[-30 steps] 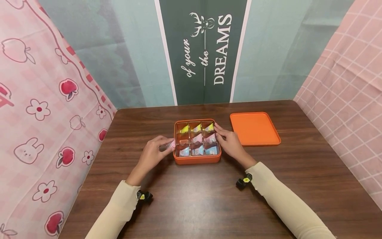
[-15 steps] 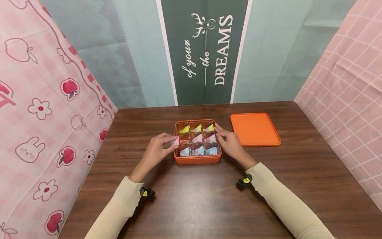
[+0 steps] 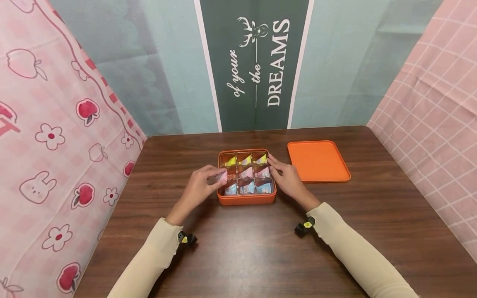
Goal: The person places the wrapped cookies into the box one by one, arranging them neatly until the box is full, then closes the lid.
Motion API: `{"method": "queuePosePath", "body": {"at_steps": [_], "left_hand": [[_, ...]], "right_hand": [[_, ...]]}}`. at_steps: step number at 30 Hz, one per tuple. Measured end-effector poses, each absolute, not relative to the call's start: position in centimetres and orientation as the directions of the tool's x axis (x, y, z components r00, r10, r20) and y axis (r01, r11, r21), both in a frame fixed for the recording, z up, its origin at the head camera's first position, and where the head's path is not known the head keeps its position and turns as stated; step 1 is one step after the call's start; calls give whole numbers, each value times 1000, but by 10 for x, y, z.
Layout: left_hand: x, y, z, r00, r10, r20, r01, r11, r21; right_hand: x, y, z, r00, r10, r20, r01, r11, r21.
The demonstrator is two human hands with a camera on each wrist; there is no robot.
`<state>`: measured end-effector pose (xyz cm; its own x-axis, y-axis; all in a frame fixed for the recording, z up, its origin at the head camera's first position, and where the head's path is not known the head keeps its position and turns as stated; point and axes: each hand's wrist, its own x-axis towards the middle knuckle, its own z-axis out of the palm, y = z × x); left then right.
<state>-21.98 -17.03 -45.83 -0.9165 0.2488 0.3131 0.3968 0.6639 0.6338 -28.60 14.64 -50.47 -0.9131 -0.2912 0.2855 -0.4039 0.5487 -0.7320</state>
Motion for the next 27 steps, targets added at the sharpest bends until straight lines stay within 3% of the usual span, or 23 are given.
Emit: {"method": "queuePosePath", "body": {"at_steps": [27], "left_hand": [[-232,-154,-457,-913,241,330,402,670,624]], "right_hand": [[-285,147,-504,-905,-307,294,-420,532,-736]]}}
